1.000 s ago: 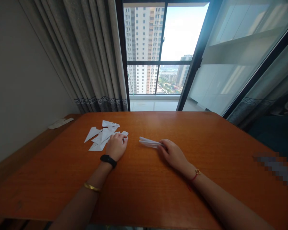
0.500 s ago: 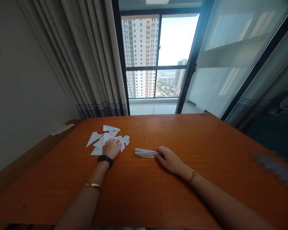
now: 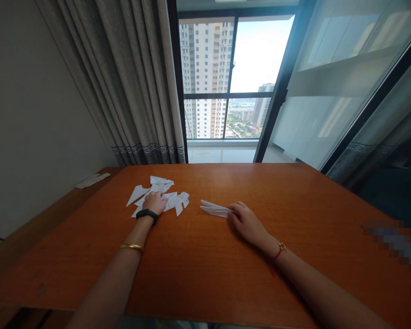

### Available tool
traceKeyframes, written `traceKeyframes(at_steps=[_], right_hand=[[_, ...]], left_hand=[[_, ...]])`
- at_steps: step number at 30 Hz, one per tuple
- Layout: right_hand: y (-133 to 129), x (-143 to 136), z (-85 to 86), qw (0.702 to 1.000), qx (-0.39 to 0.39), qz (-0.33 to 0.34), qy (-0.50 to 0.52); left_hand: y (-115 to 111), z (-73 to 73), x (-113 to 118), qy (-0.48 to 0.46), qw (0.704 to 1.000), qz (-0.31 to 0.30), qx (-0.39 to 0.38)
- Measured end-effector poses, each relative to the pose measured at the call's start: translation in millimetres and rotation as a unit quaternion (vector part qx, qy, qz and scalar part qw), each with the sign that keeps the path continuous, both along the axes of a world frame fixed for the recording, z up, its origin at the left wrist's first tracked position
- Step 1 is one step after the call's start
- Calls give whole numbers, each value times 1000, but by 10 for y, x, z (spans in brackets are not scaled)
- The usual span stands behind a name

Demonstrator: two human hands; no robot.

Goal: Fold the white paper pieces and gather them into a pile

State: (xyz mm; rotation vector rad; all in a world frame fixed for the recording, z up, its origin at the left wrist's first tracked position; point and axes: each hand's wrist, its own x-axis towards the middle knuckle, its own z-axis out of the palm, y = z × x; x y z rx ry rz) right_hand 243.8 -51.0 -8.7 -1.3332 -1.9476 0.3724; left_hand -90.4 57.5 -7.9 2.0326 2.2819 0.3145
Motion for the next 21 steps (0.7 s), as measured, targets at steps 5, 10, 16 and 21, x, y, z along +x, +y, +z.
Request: traceKeyframes(at_steps=[5, 10, 16, 21], right_hand=[[21, 27, -15, 1000, -14, -11, -17], [28, 49, -26, 999, -16, -15, -23], [26, 49, -5, 1000, -13, -17, -12], [11, 43, 8, 999, -25, -2, -20]], left_hand=[[-26, -3, 12, 15, 1000, 9, -6], [-95, 72, 41, 18, 999, 31, -13], [-139, 123, 61, 16, 999, 35, -14], [-92, 88, 25, -57, 996, 39, -52]])
